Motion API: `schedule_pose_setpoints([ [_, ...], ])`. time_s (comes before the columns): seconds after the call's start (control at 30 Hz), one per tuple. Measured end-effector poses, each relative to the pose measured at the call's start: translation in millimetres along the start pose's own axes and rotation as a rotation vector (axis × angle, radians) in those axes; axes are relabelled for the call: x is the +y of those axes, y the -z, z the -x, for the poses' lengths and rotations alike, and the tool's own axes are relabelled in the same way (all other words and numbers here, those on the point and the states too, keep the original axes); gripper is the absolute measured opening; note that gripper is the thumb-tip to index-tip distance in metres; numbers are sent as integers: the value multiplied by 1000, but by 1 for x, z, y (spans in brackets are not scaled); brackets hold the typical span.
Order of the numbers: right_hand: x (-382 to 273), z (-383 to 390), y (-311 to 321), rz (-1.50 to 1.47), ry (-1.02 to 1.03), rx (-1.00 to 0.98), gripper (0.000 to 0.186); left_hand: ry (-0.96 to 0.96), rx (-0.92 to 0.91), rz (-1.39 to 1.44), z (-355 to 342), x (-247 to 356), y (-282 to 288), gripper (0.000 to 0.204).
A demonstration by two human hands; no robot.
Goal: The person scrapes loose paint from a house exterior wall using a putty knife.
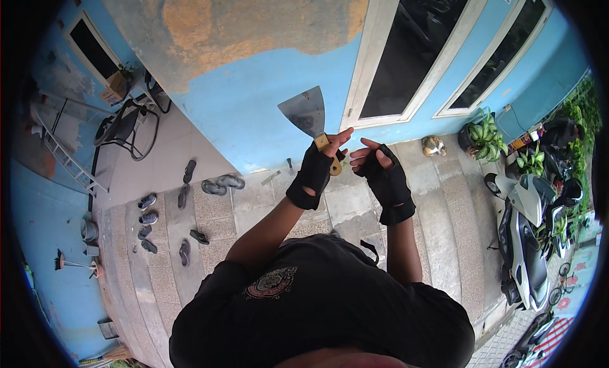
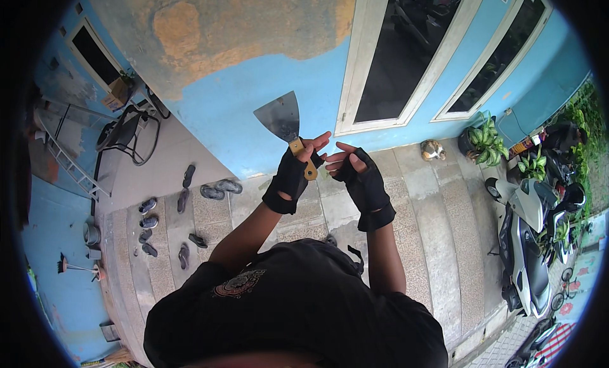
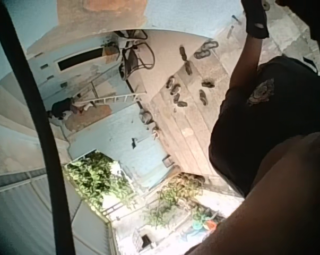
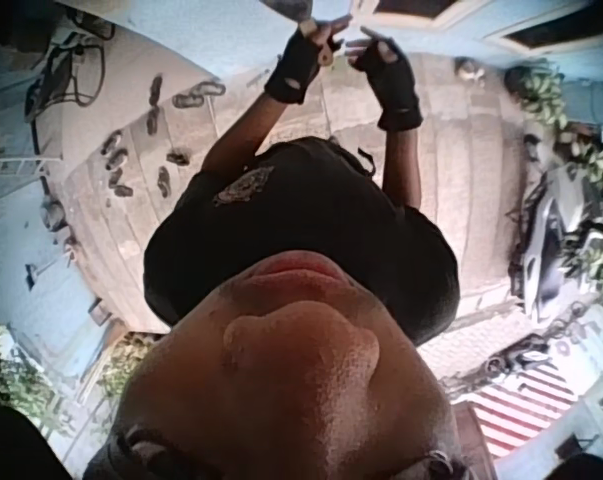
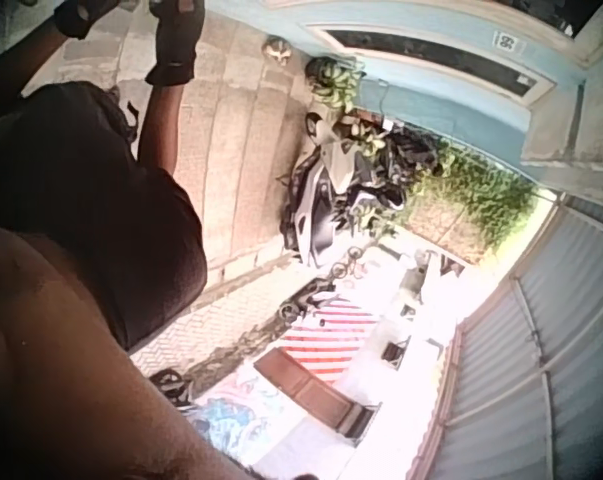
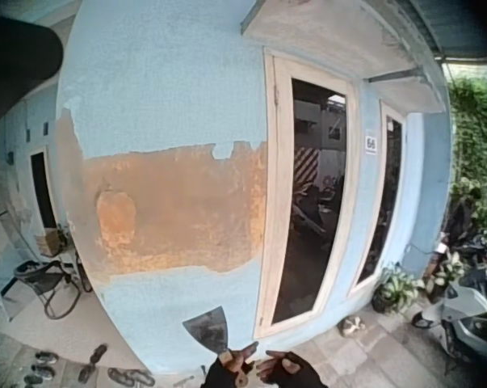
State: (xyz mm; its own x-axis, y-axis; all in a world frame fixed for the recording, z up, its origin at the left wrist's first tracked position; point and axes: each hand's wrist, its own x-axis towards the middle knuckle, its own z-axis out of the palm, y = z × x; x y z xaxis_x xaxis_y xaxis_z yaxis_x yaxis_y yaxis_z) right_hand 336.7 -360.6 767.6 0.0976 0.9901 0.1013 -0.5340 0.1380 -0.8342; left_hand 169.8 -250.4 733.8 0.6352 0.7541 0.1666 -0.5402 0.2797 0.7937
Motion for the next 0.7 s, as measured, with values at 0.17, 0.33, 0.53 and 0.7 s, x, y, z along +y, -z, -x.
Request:
schedule_pose_setpoints([
  [0.17, -35, -17, -14, 122, 53, -33, 62, -46, 11, -29, -28, -11, -7, 28],
  [0.33, -98, -38, -82, -588, 359, -1366, 48, -4, -43, 8, -56, -19, -1, 28],
  [0.53, -117, -89, -135, -985, 223, -1390, 43, 70, -127, 9, -106, -23, 16, 25],
  [0.7, -83, -133, -99, -628, 270, -300, 42, 61, -169, -58, -165, 6, 47, 31],
])
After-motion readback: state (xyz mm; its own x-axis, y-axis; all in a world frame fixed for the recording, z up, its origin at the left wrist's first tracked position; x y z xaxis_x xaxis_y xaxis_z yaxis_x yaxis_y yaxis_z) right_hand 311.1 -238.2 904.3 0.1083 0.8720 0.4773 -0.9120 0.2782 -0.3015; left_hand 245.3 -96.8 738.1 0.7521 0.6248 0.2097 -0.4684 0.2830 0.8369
